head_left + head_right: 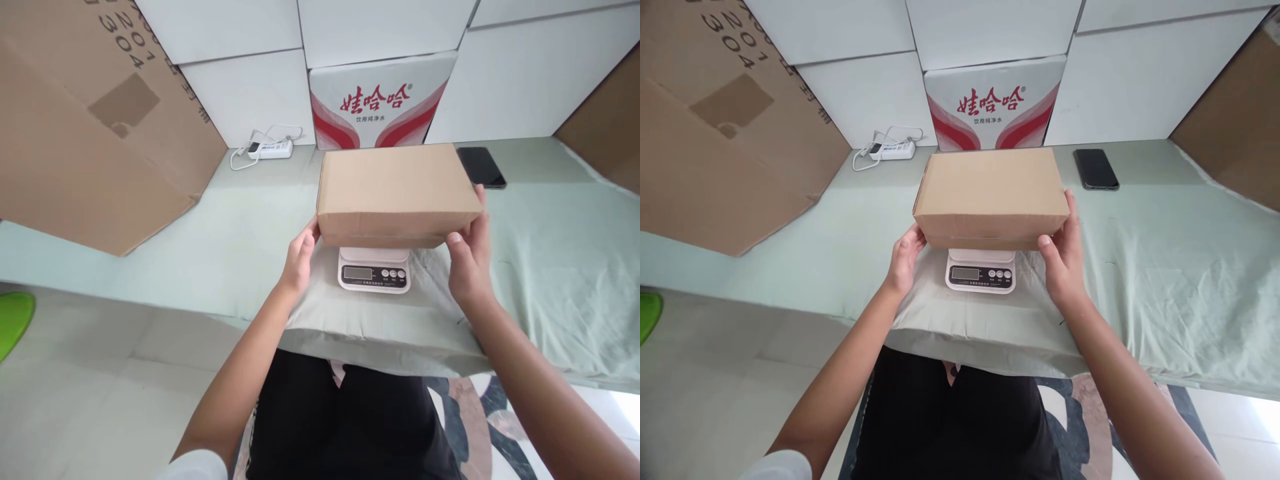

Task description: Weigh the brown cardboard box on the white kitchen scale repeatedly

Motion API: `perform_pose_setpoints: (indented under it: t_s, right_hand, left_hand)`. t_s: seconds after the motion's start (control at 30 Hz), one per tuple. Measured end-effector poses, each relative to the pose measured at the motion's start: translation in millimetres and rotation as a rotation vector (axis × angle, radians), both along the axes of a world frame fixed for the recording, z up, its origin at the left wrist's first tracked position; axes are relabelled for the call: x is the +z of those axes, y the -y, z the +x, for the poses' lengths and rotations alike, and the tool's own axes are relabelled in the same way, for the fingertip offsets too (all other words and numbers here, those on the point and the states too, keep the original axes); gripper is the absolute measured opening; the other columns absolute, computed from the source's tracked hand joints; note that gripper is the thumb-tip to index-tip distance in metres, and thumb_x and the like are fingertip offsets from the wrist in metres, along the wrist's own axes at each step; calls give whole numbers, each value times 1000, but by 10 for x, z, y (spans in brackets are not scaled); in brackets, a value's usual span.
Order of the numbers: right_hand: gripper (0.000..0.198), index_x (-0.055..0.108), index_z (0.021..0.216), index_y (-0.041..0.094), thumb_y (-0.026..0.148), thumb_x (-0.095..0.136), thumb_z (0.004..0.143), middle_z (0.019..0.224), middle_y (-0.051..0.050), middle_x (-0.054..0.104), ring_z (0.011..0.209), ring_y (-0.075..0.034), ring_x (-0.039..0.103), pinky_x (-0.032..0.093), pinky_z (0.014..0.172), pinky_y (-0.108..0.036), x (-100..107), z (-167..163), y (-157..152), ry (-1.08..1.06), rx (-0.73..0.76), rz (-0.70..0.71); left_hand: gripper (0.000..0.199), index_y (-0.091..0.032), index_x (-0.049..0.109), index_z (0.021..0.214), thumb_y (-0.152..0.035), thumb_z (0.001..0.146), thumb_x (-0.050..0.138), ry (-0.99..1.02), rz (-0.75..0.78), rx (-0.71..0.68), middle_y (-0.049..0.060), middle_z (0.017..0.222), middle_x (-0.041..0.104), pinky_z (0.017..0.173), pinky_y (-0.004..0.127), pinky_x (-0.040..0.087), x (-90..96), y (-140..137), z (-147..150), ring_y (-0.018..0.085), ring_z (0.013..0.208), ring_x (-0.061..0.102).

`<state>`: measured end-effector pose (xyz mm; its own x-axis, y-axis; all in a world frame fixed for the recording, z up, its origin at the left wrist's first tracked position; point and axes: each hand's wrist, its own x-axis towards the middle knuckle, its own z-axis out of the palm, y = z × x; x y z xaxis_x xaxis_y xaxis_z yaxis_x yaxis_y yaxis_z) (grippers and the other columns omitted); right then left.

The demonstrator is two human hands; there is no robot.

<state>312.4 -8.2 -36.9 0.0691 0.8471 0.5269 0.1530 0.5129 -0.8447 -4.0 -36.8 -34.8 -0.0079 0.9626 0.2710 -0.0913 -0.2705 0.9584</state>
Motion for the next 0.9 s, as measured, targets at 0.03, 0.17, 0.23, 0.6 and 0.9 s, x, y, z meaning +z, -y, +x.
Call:
perform_pose_setpoints:
  t_s: [0.03,0.17,0.23,0.6,0.9]
  right_hand:
    - [89,46,172,51,78,75,92,178,0,56,173,-39,45,47,141,-65,59,-21,-8,-1,5,10]
    - [85,47,167,61,79,77,89,179,11,52,176,-36,39,46,143,-58,341,-57,-220,21,24,88]
    - [84,44,165,64,81,75,89,179,14,51,173,-34,44,46,142,-57,460,-75,-442,50,39,138]
    - [109,19,181,49,94,57,89,187,5,38,176,-34,36,35,146,-64,22,-328,-1358,114,-53,-28]
    - [92,35,175,47,74,68,93,182,-2,46,171,-33,44,37,143,-64,-228,-235,-1531,32,-67,-2]
  left_hand:
    - [83,-29,72,155,-88,100,53,-4,12,-5,10,173,64,144,57,39,30,-19,8,40,171,48]
    - [90,-28,73,152,-95,94,54,5,76,0,11,168,69,141,56,43,200,-287,-5,40,169,51]
    - [92,-29,71,152,-97,93,53,17,93,4,11,166,71,141,55,43,274,-535,-16,39,171,49]
    - [79,-28,75,143,-90,98,57,135,-45,98,8,164,72,145,52,36,-130,-1420,108,36,175,42]
    - [78,-27,74,144,-88,100,53,122,-117,57,9,165,71,146,55,34,-186,-1433,114,37,175,41]
